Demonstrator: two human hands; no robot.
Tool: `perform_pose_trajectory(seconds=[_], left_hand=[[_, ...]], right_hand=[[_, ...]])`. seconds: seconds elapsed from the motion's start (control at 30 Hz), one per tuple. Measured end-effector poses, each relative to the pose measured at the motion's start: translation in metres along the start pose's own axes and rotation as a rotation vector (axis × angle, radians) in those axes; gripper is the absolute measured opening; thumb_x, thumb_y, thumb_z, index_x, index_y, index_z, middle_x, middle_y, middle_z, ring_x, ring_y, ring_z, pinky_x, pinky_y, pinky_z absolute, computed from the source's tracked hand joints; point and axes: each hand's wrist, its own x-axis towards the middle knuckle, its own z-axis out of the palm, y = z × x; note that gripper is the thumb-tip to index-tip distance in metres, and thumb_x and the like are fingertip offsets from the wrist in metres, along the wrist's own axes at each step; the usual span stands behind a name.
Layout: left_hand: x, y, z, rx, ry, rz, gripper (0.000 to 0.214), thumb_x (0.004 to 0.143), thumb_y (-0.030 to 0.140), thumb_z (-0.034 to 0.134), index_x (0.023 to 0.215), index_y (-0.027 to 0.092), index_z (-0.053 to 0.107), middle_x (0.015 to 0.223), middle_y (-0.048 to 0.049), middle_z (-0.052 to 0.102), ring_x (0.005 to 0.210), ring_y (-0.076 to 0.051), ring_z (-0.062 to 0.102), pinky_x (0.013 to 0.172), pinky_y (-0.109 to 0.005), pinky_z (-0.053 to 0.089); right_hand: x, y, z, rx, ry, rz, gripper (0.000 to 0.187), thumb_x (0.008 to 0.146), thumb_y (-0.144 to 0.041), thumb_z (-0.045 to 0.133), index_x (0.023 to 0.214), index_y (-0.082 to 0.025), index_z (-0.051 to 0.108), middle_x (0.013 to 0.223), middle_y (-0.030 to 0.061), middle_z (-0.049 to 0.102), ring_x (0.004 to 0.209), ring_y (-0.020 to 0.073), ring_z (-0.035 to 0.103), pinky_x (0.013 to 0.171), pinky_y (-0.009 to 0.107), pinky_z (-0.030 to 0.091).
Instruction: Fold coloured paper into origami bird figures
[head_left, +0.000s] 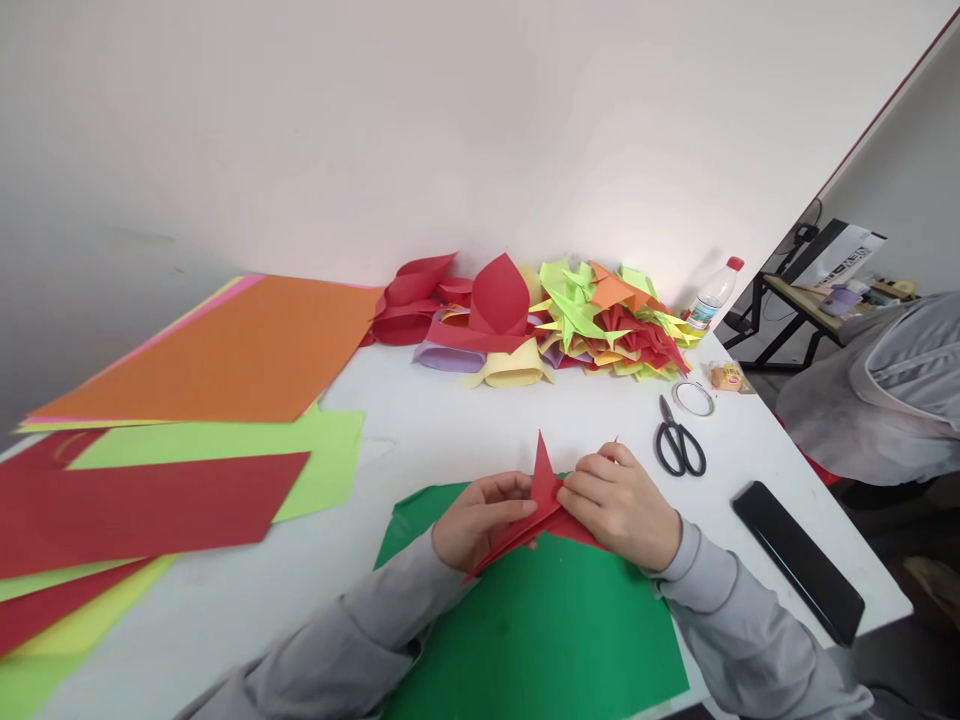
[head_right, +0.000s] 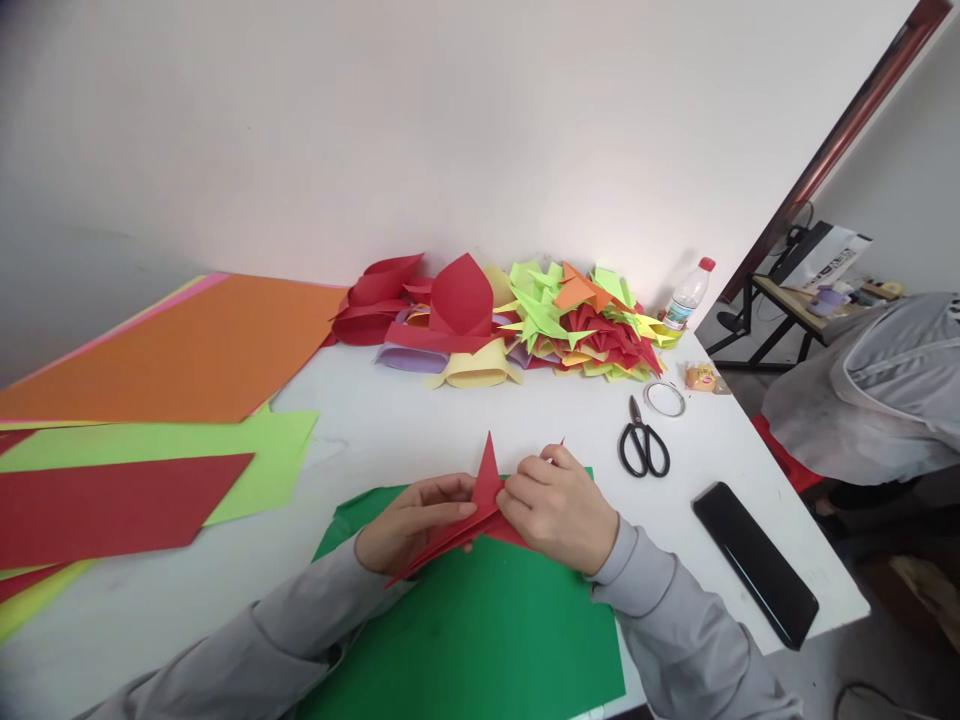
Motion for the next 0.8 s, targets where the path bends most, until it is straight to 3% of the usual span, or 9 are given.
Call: perform_pose_trajectory(seconds=[0.23, 0.4, 0.57, 0.8], left_hand=[[-0.001, -0.002, 0.004, -0.016, -0.018, -0.024, 0.034, 0.052, 0.027, 0.086, 0.077, 0.011, 0.070, 0.061, -0.0023, 0.068, 0.047, -0.013, 0.060, 0.047, -0.024, 0.050], [-0.002, -0.009, 0.008, 0.092, -0.112, -0.132, 0.046, 0.061, 0.052, 0.079, 0.080, 0.013, 0.064, 0.044, -0.0020, 0.063, 0.035, -0.013, 0.054, 0.035, -0.022, 0.044], [-0.006, -0.013, 0.010, 0.316, -0.230, -0.234, 0.049, 0.057, 0.059, 0.078, 0.064, 0.015, 0.057, 0.032, 0.0025, 0.052, 0.022, -0.009, 0.038, 0.023, -0.017, 0.029], [-0.008, -0.017, 0.013, 0.345, -0.216, -0.211, 0.052, 0.059, 0.064, 0.072, 0.049, 0.018, 0.049, 0.023, 0.0076, 0.035, 0.018, -0.005, 0.024, 0.022, -0.018, 0.015]], right_hand=[[0.001, 0.003, -0.003, 0.002, 0.011, -0.032, 0.024, 0.099, -0.015, 0.042, 0.086, -0.015, 0.063, 0.074, 0.0015, 0.064, 0.084, 0.0154, 0.050, 0.077, 0.034, 0.033], [0.000, 0.002, 0.001, -0.007, -0.040, -0.064, 0.028, 0.099, -0.016, 0.043, 0.078, -0.018, 0.061, 0.074, -0.0004, 0.063, 0.085, 0.0146, 0.050, 0.080, 0.034, 0.031], [-0.003, -0.003, 0.008, 0.025, -0.065, -0.075, 0.024, 0.097, -0.020, 0.048, 0.077, -0.018, 0.061, 0.071, -0.0018, 0.062, 0.086, 0.0150, 0.049, 0.082, 0.035, 0.031], [0.001, -0.006, 0.008, 0.065, 0.038, -0.082, 0.027, 0.095, -0.018, 0.050, 0.071, -0.017, 0.061, 0.064, -0.0022, 0.060, 0.081, 0.0149, 0.052, 0.077, 0.034, 0.034]])
